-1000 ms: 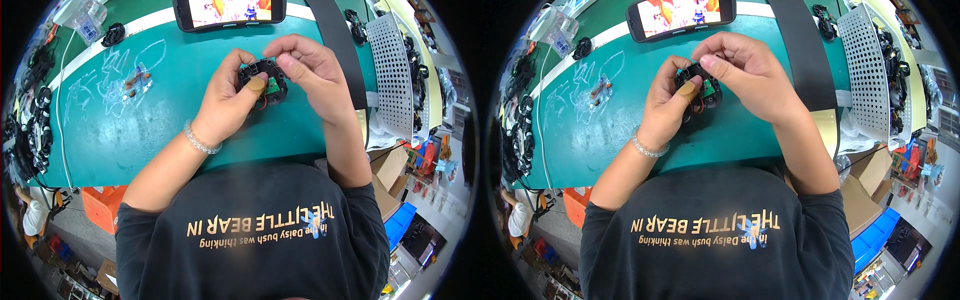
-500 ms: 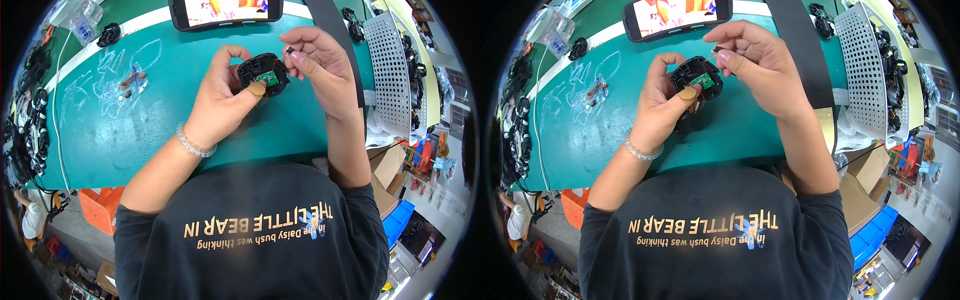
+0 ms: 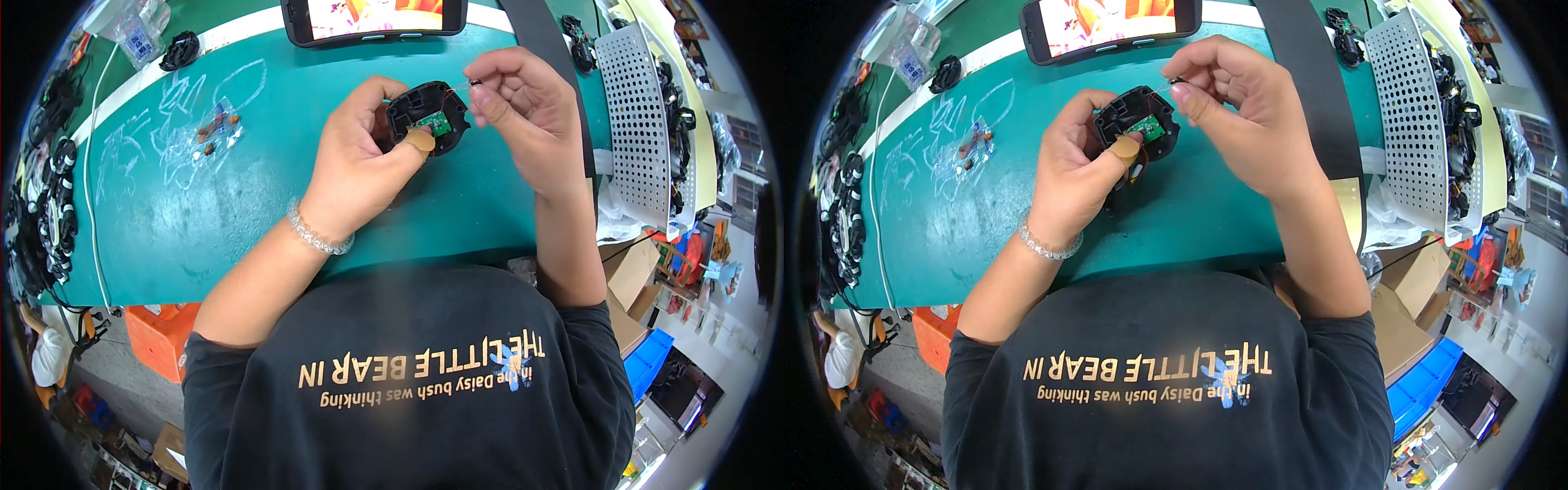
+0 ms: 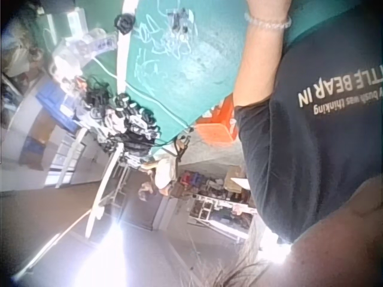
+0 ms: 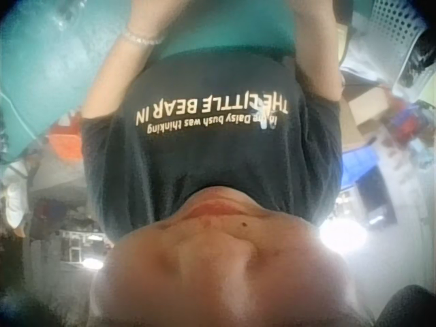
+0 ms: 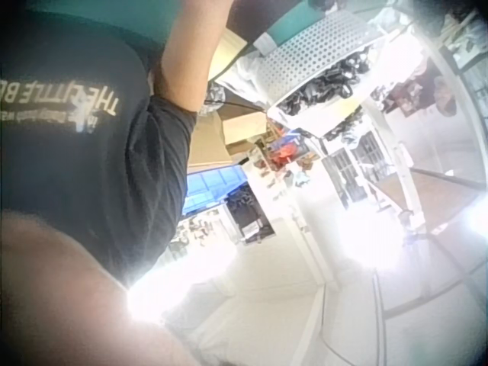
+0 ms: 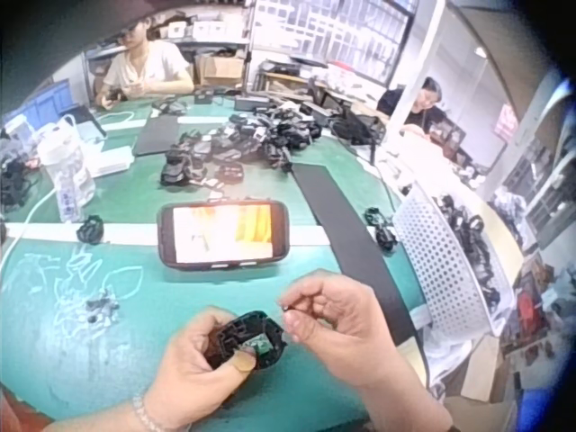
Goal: The person assembles small electronic devices by inserting batteries and connecting wires. They handle the devices one at a time, placing completed units into a white basket and picking up new ones from a pile on the table.
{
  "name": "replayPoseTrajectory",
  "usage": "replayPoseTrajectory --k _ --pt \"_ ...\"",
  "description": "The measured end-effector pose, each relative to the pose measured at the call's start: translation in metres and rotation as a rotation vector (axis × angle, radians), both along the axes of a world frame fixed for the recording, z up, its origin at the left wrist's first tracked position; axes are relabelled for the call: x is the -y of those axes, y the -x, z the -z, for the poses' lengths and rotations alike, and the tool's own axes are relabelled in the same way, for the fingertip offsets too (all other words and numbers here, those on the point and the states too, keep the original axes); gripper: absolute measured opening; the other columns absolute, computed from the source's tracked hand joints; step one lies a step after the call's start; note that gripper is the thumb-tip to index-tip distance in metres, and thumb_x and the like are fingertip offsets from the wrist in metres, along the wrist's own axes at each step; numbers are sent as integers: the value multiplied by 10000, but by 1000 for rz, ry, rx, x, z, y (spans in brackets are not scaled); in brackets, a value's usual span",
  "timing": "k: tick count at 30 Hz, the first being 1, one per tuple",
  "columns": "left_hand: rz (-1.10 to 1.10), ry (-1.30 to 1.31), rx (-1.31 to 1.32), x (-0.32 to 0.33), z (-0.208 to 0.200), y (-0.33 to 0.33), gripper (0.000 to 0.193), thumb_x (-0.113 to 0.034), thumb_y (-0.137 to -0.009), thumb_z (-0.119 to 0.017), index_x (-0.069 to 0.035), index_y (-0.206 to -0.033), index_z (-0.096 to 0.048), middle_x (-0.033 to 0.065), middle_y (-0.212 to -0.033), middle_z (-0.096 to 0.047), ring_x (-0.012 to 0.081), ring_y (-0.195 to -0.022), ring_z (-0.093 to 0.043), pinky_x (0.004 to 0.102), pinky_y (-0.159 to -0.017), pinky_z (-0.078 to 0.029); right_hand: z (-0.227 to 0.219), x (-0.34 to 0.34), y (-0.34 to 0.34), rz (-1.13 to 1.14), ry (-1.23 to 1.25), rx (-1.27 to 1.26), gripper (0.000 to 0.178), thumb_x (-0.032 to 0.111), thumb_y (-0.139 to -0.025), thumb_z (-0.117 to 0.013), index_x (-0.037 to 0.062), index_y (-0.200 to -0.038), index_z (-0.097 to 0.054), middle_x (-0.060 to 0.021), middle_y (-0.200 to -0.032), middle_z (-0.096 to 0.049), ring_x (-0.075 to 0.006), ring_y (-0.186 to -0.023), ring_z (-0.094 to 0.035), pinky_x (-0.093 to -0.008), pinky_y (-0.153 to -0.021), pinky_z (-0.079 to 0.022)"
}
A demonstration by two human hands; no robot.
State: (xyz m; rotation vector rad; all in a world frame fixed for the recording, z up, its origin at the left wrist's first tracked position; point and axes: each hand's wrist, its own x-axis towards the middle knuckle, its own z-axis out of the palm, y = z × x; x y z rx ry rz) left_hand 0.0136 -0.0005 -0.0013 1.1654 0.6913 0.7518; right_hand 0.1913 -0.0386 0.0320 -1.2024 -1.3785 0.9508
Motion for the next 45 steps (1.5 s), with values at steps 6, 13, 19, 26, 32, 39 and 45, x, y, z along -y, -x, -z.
replayPoseTrajectory --k 6,13,19,26,32,39,45 --pt "46 -63 -24 -3 7 2 208 -74 -807 -616 10 -952 -494 42 -808 -584 61 -647 -532 196 -545 -435 -7 5 5 0 -61 144 99 -34 -792 -591 -11 -886 -574 -10 -778 -550 -69 -708 -493 -207 -647 -410" --pt "64 -89 -78 -3 6 1 189 -44 -794 -593 10 -942 -489 38 -786 -573 61 -636 -524 199 -529 -432 -5 8 6 62 -79 330 115 -31 -774 -597 -2 -886 -590 -14 -757 -551 -80 -676 -487 -227 -575 -383" --pt "29 -126 -91 -3 9 0 188 -40 -793 -592 11 -942 -488 37 -785 -571 59 -633 -520 197 -524 -430 -6 5 3 84 -116 501 148 -35 -746 -601 13 -886 -600 -38 -731 -553 -114 -646 -497 -234 -552 -370" --pt "37 -71 -52 -5 11 2 212 -103 -803 -639 13 -926 -512 30 -761 -572 49 -616 -514 194 -507 -418 -16 9 6 14 -82 521 136 -33 -701 -634 14 -811 -570 -63 -765 -562 -171 -687 -524 -269 -583 -400" --pt "36 -91 -105 1 6 0 130 -76 -758 -598 11 -823 -527 0 -652 -514 40 -570 -445 206 -479 -366 -10 -1 14 -117 -328 666 208 -37 -619 -679 30 -785 -573 -80 -802 -541 -261 -778 -521 -338 -668 -432" --pt "72 -195 -195 0 9 1 108 -50 -786 -581 23 -849 -531 -9 -702 -540 21 -641 -460 186 -537 -371 -4 -4 19 -56 -303 561 159 -63 -657 -652 6 -776 -572 -87 -781 -517 -226 -743 -519 -307 -647 -427" --pt "-1 -252 -155 2 9 -1 154 -96 -720 -583 37 -747 -510 83 -562 -470 112 -522 -428 287 -470 -374 -3 -3 22 -49 -241 492 120 -73 -691 -629 -14 -778 -572 -81 -768 -507 -187 -701 -501 -281 -617 -410"
